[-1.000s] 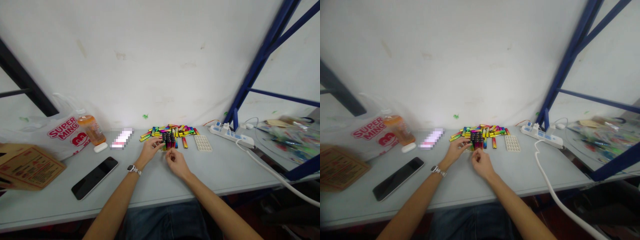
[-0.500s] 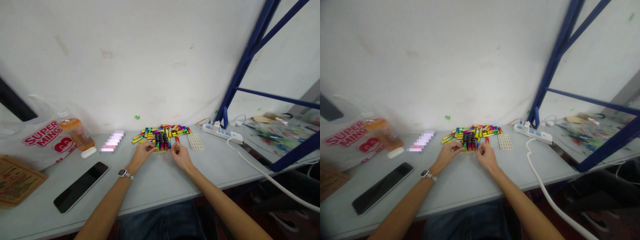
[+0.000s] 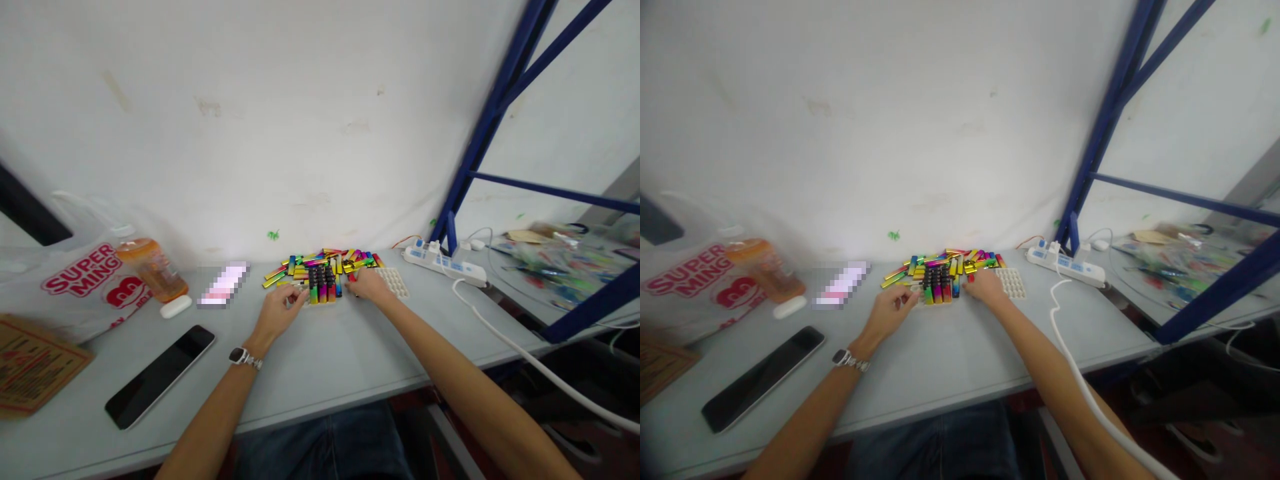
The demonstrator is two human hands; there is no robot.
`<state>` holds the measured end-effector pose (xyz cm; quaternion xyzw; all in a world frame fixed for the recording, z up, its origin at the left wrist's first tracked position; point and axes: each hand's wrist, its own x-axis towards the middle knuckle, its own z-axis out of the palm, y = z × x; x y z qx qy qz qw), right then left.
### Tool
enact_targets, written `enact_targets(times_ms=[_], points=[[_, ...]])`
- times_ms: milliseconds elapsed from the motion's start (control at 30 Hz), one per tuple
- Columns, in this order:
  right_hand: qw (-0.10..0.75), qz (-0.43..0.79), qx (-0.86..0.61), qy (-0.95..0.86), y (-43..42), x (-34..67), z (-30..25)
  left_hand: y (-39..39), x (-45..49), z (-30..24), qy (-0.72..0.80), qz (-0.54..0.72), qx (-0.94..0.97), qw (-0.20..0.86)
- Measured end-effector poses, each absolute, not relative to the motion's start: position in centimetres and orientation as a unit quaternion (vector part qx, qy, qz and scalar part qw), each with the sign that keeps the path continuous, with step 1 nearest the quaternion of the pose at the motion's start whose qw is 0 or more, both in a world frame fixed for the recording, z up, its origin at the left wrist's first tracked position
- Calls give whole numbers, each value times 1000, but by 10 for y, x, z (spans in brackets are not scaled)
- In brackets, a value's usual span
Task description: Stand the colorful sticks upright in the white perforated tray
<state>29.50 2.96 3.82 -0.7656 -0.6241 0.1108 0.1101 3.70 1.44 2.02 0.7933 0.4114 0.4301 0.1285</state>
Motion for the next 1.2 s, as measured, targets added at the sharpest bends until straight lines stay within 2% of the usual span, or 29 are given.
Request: enact_targets(times_ms=[100, 200, 267, 333, 400, 533, 733, 933, 1200], points=[[140, 115, -751, -635, 26, 296, 36, 13, 39, 21, 405, 429, 796, 135], [239, 135, -697, -662, 13, 292, 33, 11, 40, 23, 401, 431, 796, 141], [331, 224, -624, -671, -1, 285, 33, 9, 41, 25, 400, 434, 795, 143], [412, 364, -521, -653, -17, 273, 36, 8, 42, 26, 401, 437, 792, 146], [447, 490, -440, -606, -33, 260, 41, 7, 43, 26, 404, 440, 788, 149], [473, 590, -417, -504, -49, 237, 44, 6, 44, 26, 405, 448, 782, 152], [519, 558, -450, -466, -35, 220, 14, 5, 45, 26, 401, 446, 783, 165], [579, 427, -464, -518, -33, 221, -9, 5, 48, 24, 404, 440, 782, 175], [633, 434, -451, -455, -34, 220, -9, 3, 50, 23, 405, 424, 788, 186]])
